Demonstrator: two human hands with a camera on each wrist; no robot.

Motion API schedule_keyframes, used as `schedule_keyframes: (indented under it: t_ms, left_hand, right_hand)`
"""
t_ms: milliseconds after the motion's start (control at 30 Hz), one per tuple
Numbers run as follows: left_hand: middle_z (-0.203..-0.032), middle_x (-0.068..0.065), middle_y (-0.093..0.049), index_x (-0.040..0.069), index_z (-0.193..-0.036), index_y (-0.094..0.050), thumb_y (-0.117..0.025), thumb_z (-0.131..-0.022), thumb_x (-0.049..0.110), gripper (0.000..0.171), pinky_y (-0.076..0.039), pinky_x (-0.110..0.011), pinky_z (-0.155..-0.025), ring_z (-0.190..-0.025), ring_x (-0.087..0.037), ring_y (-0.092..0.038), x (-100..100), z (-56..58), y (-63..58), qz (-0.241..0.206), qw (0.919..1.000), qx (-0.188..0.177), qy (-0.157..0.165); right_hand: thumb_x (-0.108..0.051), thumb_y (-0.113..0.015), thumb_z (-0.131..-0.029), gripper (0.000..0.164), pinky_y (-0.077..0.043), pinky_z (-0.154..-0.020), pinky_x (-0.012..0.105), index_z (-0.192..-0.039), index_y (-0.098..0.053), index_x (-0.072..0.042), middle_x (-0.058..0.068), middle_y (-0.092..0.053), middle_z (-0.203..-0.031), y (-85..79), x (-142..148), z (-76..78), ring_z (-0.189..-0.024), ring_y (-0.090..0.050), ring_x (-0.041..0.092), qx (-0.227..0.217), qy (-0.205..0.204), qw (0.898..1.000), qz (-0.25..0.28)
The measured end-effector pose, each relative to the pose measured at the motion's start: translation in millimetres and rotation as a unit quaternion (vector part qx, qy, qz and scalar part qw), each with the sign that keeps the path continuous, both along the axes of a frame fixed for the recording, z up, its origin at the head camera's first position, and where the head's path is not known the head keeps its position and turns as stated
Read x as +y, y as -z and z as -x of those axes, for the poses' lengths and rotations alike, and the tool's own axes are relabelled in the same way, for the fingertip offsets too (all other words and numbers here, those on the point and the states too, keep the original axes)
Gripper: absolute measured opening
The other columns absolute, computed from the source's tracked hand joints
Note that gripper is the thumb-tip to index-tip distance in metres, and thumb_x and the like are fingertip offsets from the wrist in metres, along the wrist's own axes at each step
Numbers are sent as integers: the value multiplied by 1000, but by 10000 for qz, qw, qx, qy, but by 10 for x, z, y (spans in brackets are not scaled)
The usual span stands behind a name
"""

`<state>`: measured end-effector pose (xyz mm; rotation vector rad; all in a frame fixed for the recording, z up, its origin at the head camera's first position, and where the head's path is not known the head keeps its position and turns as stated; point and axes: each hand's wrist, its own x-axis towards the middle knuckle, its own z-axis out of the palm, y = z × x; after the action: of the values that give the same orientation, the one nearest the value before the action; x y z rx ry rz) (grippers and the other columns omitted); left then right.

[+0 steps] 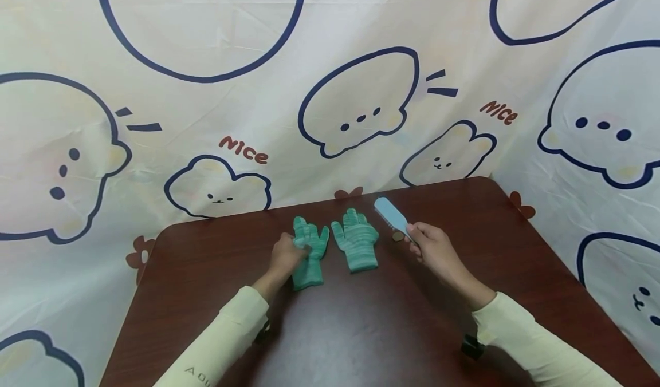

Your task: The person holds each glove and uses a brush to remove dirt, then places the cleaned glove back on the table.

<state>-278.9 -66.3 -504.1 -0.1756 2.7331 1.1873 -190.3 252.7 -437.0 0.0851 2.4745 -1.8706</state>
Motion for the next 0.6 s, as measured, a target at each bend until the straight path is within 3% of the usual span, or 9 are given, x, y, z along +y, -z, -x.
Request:
schedule_keyframes:
  t_ms: [67, 133, 200, 233, 300, 367, 467, 533, 600]
  left_hand:
    - [-131, -29, -61, -11, -135, -49, -72, -93, 19, 57, -54, -51, -98, -120, -40, -60, -2, 4, 14, -608, 9978, 49, -277]
    - [-136, -28, -58, -9, -139, -48, -73, -91, 14, 59, -52, -49, -102, -125, -39, -57, -9, 21, 2, -1418, 9881, 80, -582]
    - [-138, -26, -57, -6, -141, -48, -74, -90, 8, 60, -51, -45, -102, -124, -35, -56, -17, 43, -42, -2366, 9674, 128, -897]
    - [-137, -23, -57, -4, -142, -49, -74, -89, 6, 59, -51, -42, -101, -122, -32, -56, -22, 57, -78, -2880, 9520, 145, -1021]
    - [-134, -17, -58, -1, -140, -50, -73, -89, 0, 56, -52, -36, -98, -119, -27, -57, -32, 88, -171, -4006, 9079, 141, -1230]
    - [-133, -9, -58, 2, -141, -50, -70, -91, -2, 53, -52, -31, -99, -118, -20, -58, -44, 119, -283, -5101, 8502, 75, -1299]
    - [-134, 0, -54, 8, -144, -44, -63, -97, -1, 51, -46, -26, -109, -123, -13, -54, -54, 160, -459, -6581, 7425, -147, -1244]
    - [-137, 4, -49, 14, -147, -37, -55, -102, 0, 50, -37, -25, -118, -129, -11, -47, -48, 169, -570, -7244, 6807, -302, -1050]
    - [-136, 5, -46, 18, -145, -33, -50, -105, 2, 47, -31, -25, -122, -132, -10, -42, -20, 158, -668, -7593, 6438, -414, -846]
  right_hand:
    - [-38, -47, -109, 42, -38, -50, 24, -97, -57, 1, 3, -47, -72, 8, 3, 1, -61, -43, 10, 6, 4, 10000, 13]
    - [-37, -47, -109, 41, -38, -50, 23, -97, -57, 1, 3, -46, -72, 19, 6, 4, -61, -43, 9, 5, 4, 10000, 25]
    - [-36, -47, -109, 41, -38, -50, 23, -97, -57, 1, 2, -46, -71, 28, 8, 6, -60, -43, 9, -1, 8, 10000, 32]
    - [-36, -47, -109, 41, -38, -50, 23, -96, -57, 1, 2, -46, -71, 31, 9, 6, -60, -43, 9, -10, 11, 10000, 34]
    - [-35, -47, -110, 40, -38, -49, 23, -96, -57, 1, 2, -46, -71, 36, 9, 7, -60, -43, 8, -19, 20, 10000, 45]
    - [-35, -47, -110, 41, -37, -49, 23, -96, -57, 1, 2, -46, -71, 36, 7, 6, -60, -43, 9, -28, 32, 10000, 57]
    - [-36, -47, -109, 41, -37, -49, 23, -96, -57, 1, 3, -46, -71, 32, 3, 5, -60, -43, 9, -35, 30, 10000, 50]
    - [-36, -47, -109, 41, -38, -49, 23, -97, -57, 1, 3, -46, -71, 28, 0, 2, -60, -43, 9, -40, 4, 10000, 33]
    - [-37, -47, -109, 41, -38, -49, 23, -97, -58, 1, 3, -47, -72, 22, -3, -1, -60, -43, 9, -28, -22, 10000, 10]
